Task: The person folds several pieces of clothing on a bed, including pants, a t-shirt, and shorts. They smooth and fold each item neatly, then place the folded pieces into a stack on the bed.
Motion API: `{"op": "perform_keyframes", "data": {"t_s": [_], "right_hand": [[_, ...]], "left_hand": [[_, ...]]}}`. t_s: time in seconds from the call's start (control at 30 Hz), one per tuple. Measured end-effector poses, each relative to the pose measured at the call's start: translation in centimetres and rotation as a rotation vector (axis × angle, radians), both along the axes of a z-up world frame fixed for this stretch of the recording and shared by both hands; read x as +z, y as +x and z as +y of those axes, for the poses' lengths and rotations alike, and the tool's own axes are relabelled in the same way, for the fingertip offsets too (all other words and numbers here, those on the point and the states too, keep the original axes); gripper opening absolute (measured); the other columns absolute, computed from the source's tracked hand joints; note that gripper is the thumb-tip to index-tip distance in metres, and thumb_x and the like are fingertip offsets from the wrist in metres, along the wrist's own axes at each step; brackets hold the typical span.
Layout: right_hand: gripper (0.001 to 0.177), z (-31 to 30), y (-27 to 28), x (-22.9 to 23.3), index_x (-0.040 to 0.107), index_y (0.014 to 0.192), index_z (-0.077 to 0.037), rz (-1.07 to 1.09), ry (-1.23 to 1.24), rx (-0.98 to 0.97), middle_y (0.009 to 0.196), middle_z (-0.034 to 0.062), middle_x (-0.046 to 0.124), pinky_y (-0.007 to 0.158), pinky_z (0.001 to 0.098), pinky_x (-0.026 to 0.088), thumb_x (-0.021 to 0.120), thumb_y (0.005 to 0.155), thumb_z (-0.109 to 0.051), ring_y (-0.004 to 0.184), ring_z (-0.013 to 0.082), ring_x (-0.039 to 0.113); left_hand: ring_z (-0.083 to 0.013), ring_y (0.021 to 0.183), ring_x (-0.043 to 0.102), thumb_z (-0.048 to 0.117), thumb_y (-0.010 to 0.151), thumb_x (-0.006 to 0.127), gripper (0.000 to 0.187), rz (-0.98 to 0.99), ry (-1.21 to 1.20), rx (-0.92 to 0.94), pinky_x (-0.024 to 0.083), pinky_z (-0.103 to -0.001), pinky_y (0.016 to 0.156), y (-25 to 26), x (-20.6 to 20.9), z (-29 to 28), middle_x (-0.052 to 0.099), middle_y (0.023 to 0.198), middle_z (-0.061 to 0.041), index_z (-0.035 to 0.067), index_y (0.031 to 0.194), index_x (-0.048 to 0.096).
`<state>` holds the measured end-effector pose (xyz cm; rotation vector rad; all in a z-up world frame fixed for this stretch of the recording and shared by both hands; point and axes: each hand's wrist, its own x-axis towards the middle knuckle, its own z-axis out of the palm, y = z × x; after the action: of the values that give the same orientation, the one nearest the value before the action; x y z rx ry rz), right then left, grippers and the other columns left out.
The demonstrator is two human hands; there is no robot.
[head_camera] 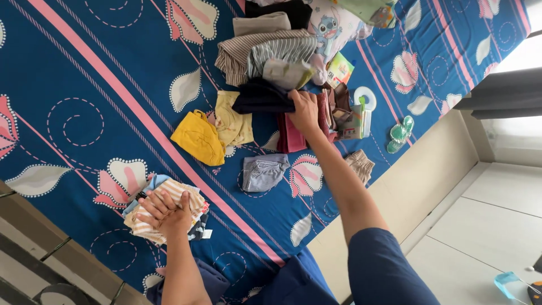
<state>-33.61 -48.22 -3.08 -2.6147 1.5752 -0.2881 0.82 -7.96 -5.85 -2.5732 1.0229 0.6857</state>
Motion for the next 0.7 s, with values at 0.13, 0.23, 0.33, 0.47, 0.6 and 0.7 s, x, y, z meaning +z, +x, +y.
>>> {"op": "perform_keyframes", "data": {"t_s": [0.13,0.23,0.33,0.47,0.6,0.7], "right_hand": [[0.067,2.4,2.2,6.0,0.057,0.112,-0.023,-0.251,-0.032,0.235,0.113,-0.0061,0.073,0.089,0.0338,0.048,0.09,0.055,-0.012,0.109,0.0192,0.063],[0.079,6.4,4.0,10.6,0.062,0.111,-0.023,-0.396,0.062,0.344,0.117,-0.0033,0.071,0.097,0.0334,0.051,0.087,0.04,0.003,0.114,0.0229,0.064],[0.014,13.3,5.5,17.9,0.062,0.101,-0.007,-0.605,0.058,0.563,0.129,0.0171,0.069,0.097,0.0432,0.054,0.068,0.091,-0.015,0.122,0.0409,0.064],[0.02,23.3,0.8,15.0,0.06,0.101,-0.003,-0.641,0.155,0.698,0.139,0.0239,0.062,0.1,0.052,0.053,0.057,0.101,-0.023,0.131,0.05,0.057],[0.007,31.7,-6.6,6.7,0.06,0.102,-0.005,-0.398,0.155,0.731,0.142,0.0219,0.06,0.102,0.0485,0.05,0.057,0.098,-0.009,0.135,0.0446,0.055],[0.027,36.4,-10.8,4.7,0.059,0.102,-0.01,-0.027,0.16,0.654,0.151,0.0156,0.051,0.111,0.0497,0.04,0.069,0.077,-0.008,0.142,0.0377,0.047]], "left_hand": [[-0.0435,0.148,-0.04,0.085,0.098,0.009,0.093,0.0,0.028,-0.025,-0.027,-0.069,0.116,0.1,-0.1,0.3,-0.032,0.168,-0.012,0.022,0.163,-0.013],[-0.0418,0.149,-0.041,0.082,0.1,0.008,0.089,0.009,0.009,-0.018,-0.025,-0.069,0.118,0.1,0.6,0.1,-0.032,0.169,-0.011,0.021,0.163,-0.009],[-0.0409,0.151,-0.039,0.08,0.104,0.007,0.087,0.022,-0.062,-0.018,-0.023,-0.069,0.119,0.3,-0.2,0.6,-0.028,0.17,-0.011,0.019,0.164,-0.005],[-0.0446,0.155,-0.014,0.061,0.107,0.027,0.077,0.103,-0.353,0.02,-0.007,-0.07,0.124,-0.3,3.9,0.9,-0.004,0.172,-0.02,0.02,0.163,-0.008],[-0.0481,0.147,-0.006,0.07,0.109,0.026,0.083,-0.125,-0.384,-0.162,-0.006,-0.073,0.113,0.2,3.5,1.1,0.006,0.166,-0.024,0.008,0.163,0.013],[-0.0607,0.143,0.019,0.054,0.113,0.05,0.077,-0.263,-0.711,-0.368,0.009,-0.08,0.105,-0.9,6.1,2.0,0.03,0.162,-0.037,-0.008,0.159,0.04]]}}
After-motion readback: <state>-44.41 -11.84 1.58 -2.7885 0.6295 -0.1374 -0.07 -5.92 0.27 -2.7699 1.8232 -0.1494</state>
